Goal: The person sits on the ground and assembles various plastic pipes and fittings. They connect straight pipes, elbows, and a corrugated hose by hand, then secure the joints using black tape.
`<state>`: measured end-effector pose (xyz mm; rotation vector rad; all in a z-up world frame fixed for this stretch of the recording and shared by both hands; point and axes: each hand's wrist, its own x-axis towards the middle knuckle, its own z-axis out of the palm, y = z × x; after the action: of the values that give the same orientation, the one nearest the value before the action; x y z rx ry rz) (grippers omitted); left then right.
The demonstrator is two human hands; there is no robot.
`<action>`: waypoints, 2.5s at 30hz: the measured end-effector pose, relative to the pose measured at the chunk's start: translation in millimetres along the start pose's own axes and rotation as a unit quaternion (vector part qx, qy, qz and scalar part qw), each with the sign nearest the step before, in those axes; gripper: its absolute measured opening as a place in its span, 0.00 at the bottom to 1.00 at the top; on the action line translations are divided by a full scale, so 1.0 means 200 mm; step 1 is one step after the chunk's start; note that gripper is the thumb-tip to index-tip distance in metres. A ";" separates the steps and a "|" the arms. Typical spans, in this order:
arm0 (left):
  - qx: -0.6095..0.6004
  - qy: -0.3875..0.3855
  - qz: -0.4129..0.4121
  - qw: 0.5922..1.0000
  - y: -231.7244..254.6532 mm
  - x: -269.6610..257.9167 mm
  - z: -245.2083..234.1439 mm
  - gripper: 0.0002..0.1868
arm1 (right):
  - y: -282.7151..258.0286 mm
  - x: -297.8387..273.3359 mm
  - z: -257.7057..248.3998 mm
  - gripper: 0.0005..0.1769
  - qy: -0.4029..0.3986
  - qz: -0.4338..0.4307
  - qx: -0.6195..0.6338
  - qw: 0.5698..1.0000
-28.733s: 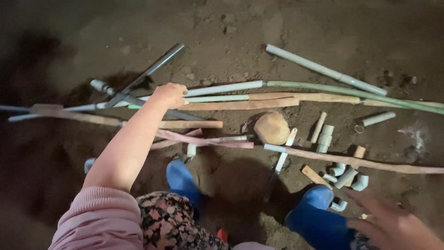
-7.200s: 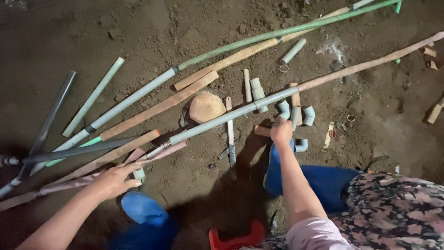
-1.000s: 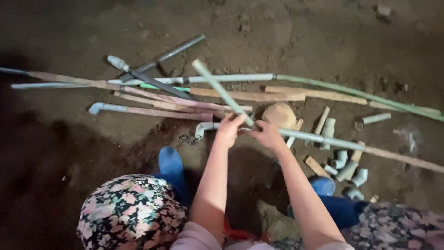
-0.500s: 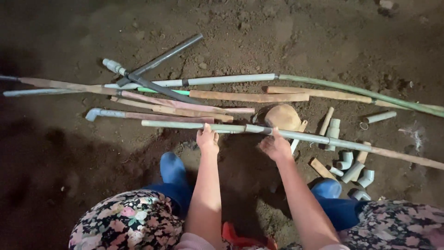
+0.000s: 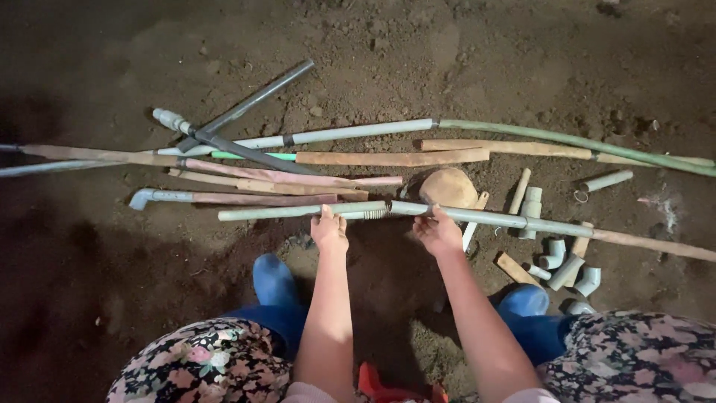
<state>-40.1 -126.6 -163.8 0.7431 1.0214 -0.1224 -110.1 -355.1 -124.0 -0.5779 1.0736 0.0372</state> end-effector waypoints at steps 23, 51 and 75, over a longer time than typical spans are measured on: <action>0.219 -0.082 0.041 0.971 -0.33 0.03 0.07 0.26 | -0.02 -0.20 0.07 0.21 0.005 -0.004 -0.019 1.000; 0.341 -0.114 0.111 0.926 -0.34 -0.33 0.09 0.24 | 0.02 0.06 -0.04 0.25 0.048 -0.004 0.052 0.997; -0.039 0.290 0.368 0.882 0.68 -0.05 -0.09 0.28 | 0.07 0.11 -0.03 0.22 0.069 -0.032 0.021 0.997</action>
<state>-1.0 -15.4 -93.2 1.0791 1.2237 0.8449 -107.8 -350.6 -150.4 -0.5818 1.1859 -0.0815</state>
